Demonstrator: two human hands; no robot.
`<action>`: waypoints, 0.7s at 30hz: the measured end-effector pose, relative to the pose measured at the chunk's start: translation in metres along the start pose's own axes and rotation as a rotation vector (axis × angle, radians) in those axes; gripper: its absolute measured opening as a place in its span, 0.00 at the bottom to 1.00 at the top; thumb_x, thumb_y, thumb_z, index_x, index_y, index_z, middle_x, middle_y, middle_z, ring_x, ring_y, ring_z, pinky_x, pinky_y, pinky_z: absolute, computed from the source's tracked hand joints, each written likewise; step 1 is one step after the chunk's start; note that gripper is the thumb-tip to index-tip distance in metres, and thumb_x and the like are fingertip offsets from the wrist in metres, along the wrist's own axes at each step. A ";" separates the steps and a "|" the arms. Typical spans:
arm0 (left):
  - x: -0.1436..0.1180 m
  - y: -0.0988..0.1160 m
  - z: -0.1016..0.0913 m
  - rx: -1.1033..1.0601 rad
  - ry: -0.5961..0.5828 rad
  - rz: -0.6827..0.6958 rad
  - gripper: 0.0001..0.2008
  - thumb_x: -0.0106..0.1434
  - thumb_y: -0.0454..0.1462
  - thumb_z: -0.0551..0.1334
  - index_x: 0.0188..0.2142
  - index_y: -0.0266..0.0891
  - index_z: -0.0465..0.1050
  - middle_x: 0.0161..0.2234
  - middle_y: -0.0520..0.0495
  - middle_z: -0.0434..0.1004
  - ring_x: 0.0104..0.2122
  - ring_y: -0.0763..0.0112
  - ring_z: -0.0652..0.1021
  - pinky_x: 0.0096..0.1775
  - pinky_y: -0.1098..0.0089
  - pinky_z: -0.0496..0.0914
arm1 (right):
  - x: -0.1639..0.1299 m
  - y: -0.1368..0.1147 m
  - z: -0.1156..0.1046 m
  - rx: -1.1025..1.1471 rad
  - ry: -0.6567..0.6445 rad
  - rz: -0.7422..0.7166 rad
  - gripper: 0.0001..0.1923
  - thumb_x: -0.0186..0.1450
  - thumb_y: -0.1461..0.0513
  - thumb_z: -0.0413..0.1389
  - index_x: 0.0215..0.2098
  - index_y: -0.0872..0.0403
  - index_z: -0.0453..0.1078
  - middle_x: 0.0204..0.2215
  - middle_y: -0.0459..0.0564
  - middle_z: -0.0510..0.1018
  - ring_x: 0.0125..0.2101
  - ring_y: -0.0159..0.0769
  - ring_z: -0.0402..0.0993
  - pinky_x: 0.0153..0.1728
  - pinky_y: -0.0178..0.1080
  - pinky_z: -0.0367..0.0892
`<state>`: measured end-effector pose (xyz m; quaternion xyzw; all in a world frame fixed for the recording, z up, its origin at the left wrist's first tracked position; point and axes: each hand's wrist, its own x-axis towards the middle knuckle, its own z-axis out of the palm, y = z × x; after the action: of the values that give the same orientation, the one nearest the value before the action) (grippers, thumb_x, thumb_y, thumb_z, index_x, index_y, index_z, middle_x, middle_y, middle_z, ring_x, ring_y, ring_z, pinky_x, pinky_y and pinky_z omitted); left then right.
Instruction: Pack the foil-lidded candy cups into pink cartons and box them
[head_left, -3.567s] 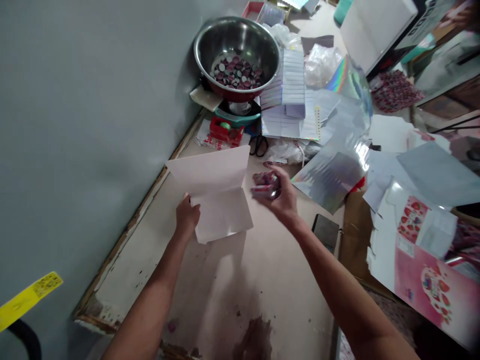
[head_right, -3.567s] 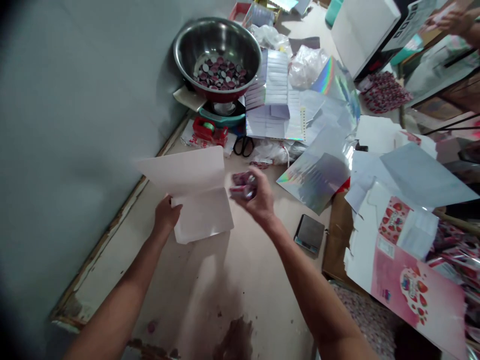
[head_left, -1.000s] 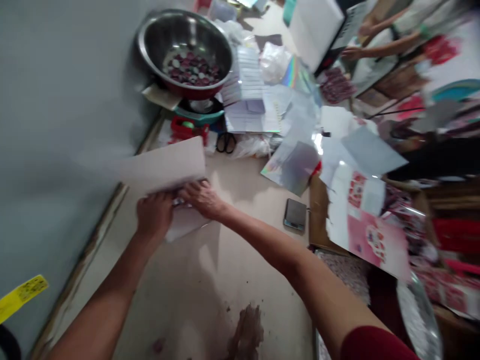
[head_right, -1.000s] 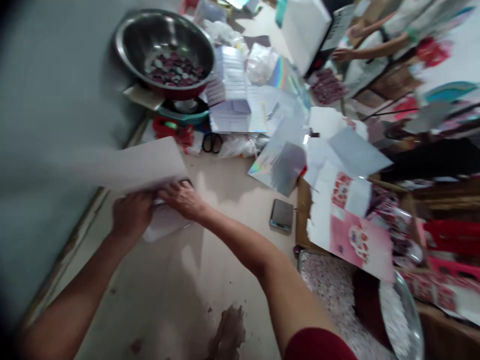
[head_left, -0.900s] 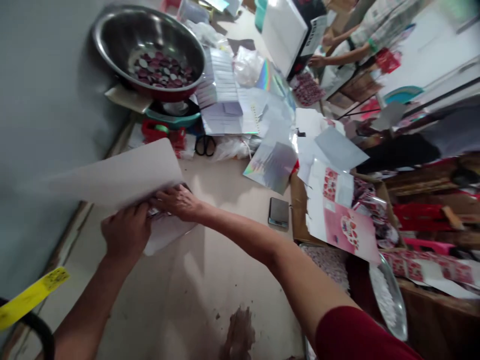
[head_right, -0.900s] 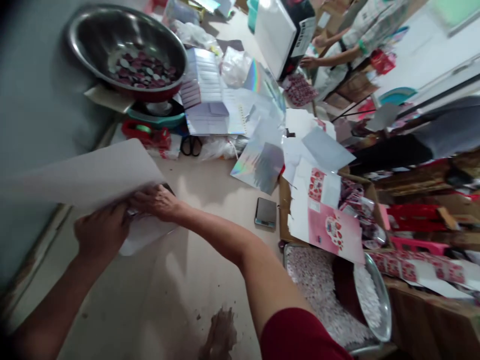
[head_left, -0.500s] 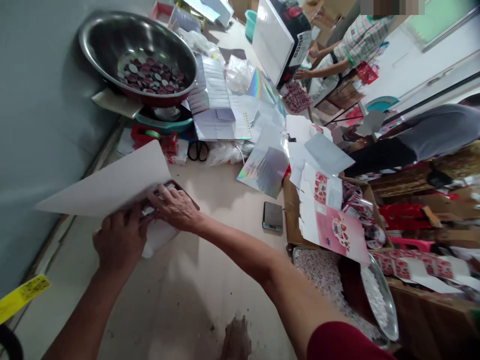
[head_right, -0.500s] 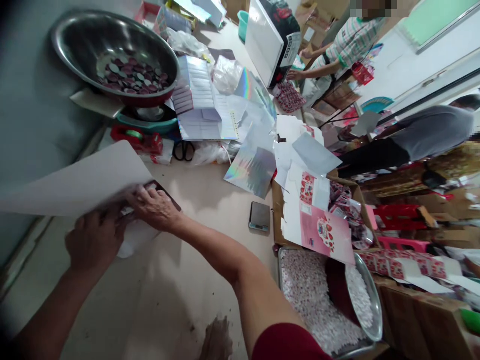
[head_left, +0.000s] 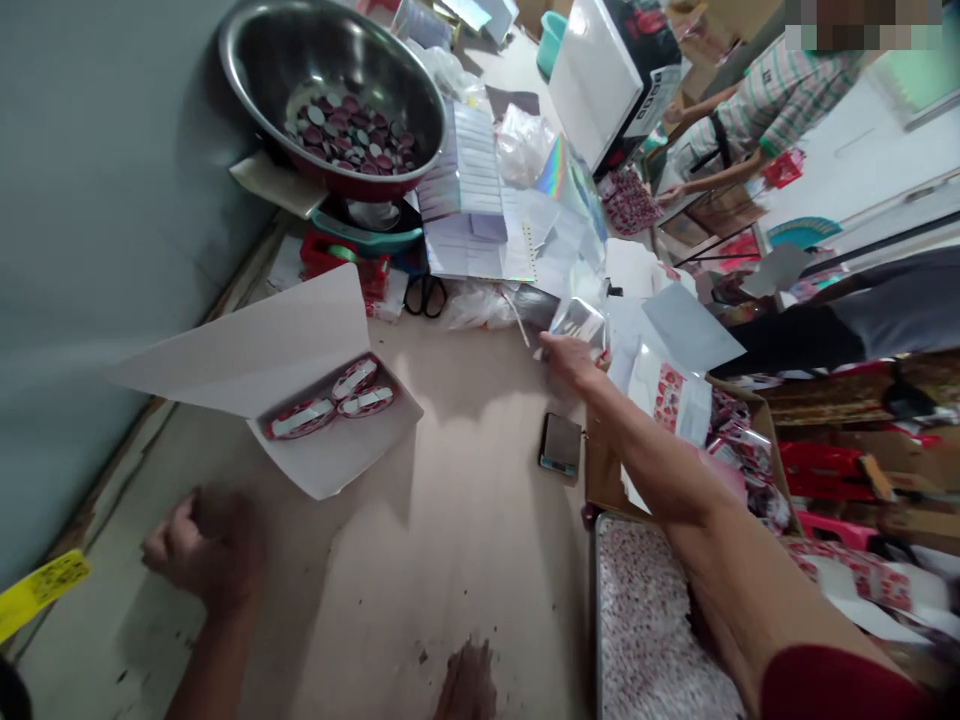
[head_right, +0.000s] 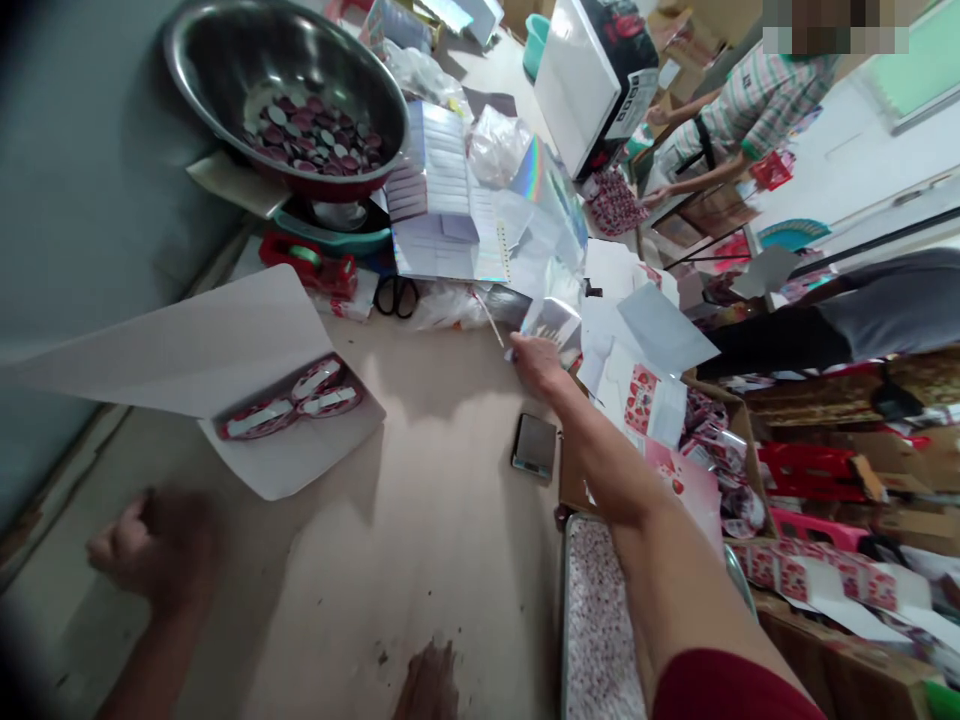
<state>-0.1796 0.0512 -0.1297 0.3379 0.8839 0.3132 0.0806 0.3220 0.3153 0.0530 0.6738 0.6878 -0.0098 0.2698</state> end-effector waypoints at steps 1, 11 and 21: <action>0.002 0.002 0.003 -0.030 0.035 -0.036 0.38 0.58 0.62 0.60 0.58 0.42 0.77 0.56 0.32 0.77 0.61 0.37 0.72 0.64 0.41 0.66 | -0.009 0.013 0.003 -0.006 0.062 0.028 0.17 0.72 0.65 0.50 0.57 0.53 0.73 0.48 0.62 0.83 0.46 0.47 0.81 0.38 0.38 0.63; 0.038 0.102 -0.006 -0.557 -0.278 -0.236 0.45 0.50 0.51 0.74 0.65 0.36 0.67 0.53 0.38 0.78 0.47 0.60 0.81 0.51 0.59 0.78 | -0.040 0.002 0.042 0.371 0.313 -0.127 0.34 0.63 0.64 0.60 0.68 0.49 0.65 0.51 0.53 0.84 0.37 0.42 0.80 0.34 0.37 0.63; -0.001 0.124 -0.018 0.114 -0.671 -0.083 0.26 0.71 0.36 0.56 0.66 0.31 0.65 0.55 0.29 0.81 0.55 0.49 0.82 0.56 0.57 0.74 | -0.085 -0.227 0.027 1.001 -0.054 -0.390 0.22 0.79 0.54 0.48 0.65 0.51 0.71 0.46 0.53 0.86 0.37 0.37 0.82 0.41 0.35 0.69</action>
<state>-0.1171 0.1127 -0.0397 0.3899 0.8371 0.1309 0.3606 0.1151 0.2063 -0.0165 0.5795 0.7042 -0.4036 -0.0736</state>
